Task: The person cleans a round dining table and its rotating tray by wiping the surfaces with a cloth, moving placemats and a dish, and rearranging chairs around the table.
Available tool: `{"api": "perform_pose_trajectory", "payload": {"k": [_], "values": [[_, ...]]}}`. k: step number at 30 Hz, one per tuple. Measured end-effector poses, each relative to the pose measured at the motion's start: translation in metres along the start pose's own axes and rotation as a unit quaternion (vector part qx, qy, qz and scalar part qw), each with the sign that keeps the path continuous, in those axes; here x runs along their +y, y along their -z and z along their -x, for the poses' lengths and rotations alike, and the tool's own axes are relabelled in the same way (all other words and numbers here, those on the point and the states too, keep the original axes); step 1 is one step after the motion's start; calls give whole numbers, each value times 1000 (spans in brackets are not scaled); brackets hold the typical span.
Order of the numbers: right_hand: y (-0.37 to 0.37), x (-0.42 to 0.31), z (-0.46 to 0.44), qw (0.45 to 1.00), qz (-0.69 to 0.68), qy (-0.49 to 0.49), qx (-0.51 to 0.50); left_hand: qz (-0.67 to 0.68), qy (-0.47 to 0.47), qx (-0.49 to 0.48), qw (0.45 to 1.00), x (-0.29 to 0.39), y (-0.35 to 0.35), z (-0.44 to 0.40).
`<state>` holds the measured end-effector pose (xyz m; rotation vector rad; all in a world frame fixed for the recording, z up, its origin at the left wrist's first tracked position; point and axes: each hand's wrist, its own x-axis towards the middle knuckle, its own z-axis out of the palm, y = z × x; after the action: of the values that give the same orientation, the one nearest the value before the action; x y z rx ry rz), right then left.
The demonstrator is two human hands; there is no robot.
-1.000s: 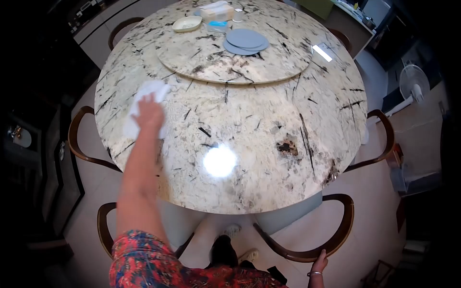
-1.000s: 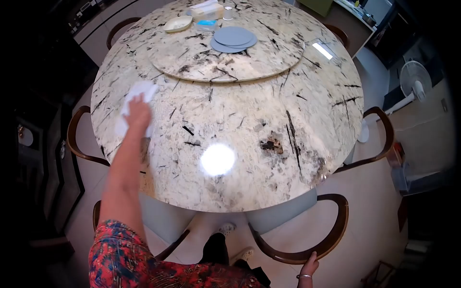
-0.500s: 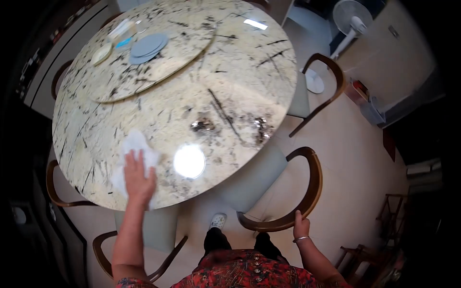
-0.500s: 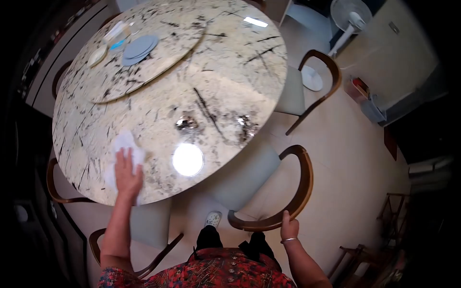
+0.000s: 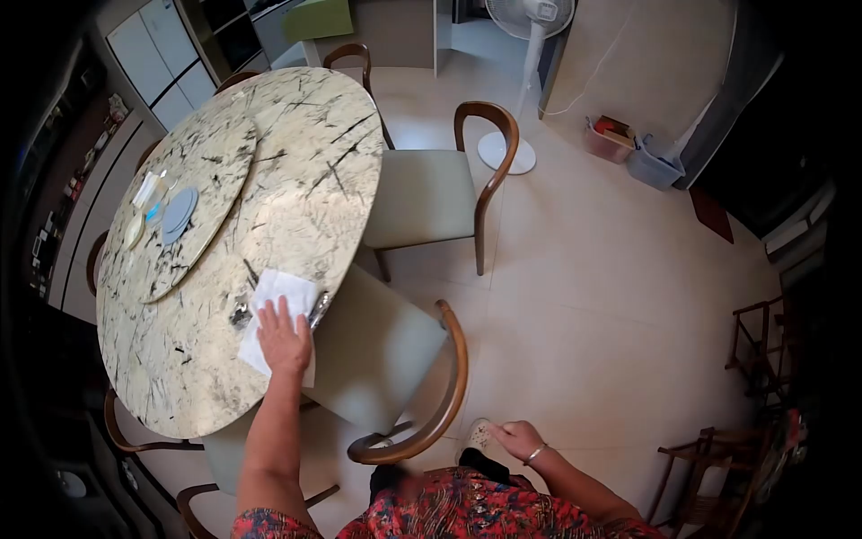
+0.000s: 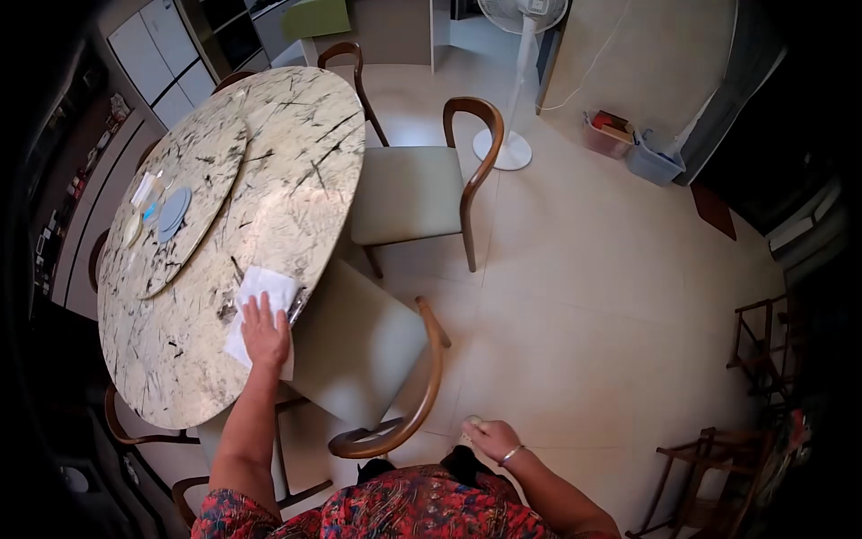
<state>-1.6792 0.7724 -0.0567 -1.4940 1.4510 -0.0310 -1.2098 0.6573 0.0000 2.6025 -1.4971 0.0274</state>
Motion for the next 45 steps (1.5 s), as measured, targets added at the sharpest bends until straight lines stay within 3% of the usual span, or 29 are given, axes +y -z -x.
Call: {"api": "perform_pose_trajectory", "payload": {"k": [1, 3, 4, 6, 10, 12, 13, 15, 18, 23, 25, 28, 32, 34, 36, 37, 39, 40, 43, 45], "values": [[18, 14, 5, 998, 35, -39, 17, -19, 44, -11, 999, 4, 2, -2], [47, 56, 16, 993, 71, -19, 89, -20, 155, -14, 988, 16, 12, -4], [60, 79, 22, 990, 79, -37, 108, -21, 163, -10, 986, 17, 10, -6], [86, 107, 33, 985, 73, -88, 133, -7, 311, 27, 950, 11, 0, -15], [121, 175, 40, 960, 148, -147, 186, -13, 336, 36, 941, -3, -2, -42], [138, 183, 32, 957, 159, -148, 192, -31, 341, 19, 939, -5, 4, -60], [148, 182, 32, 953, 140, -194, 185, -27, 347, 18, 937, -8, 3, -70], [173, 177, 15, 944, 137, -239, 181, -43, 327, 39, 943, -14, -4, -92], [214, 166, -34, 967, 139, -146, 158, -53, 332, 50, 941, -17, -16, -138], [302, 45, -175, 976, 155, -130, 83, -22, 310, 23, 950, 28, -32, -210], [335, 23, -246, 969, 221, -10, 106, -20, 258, 10, 966, 62, -43, -241], [373, -40, -331, 974, 168, 52, 145, -26, 157, -8, 987, 132, -54, -269], [406, -89, -402, 975, 28, 102, 193, 39, 5, 53, 998, 188, -61, -246], [421, -102, -422, 977, 19, 88, 195, 74, -14, 9, 997, 192, -49, -213], [436, -109, -436, 978, 11, 79, 195, 69, 48, -17, 996, 176, -42, -184], [445, -110, -443, 978, 8, 86, 192, 22, 126, -43, 991, 165, -38, -176], [464, -110, -457, 978, 4, 99, 183, -5, 224, 15, 974, 122, -46, -160], [474, -109, -466, 975, -6, 113, 190, -25, 277, 44, 960, 89, -61, -155], [502, -113, -494, 976, -18, 120, 183, -52, 482, 25, 874, 89, -52, -187], [518, -124, -513, 978, -13, 115, 172, -59, 473, 14, 879, 110, -64, -218]]}}
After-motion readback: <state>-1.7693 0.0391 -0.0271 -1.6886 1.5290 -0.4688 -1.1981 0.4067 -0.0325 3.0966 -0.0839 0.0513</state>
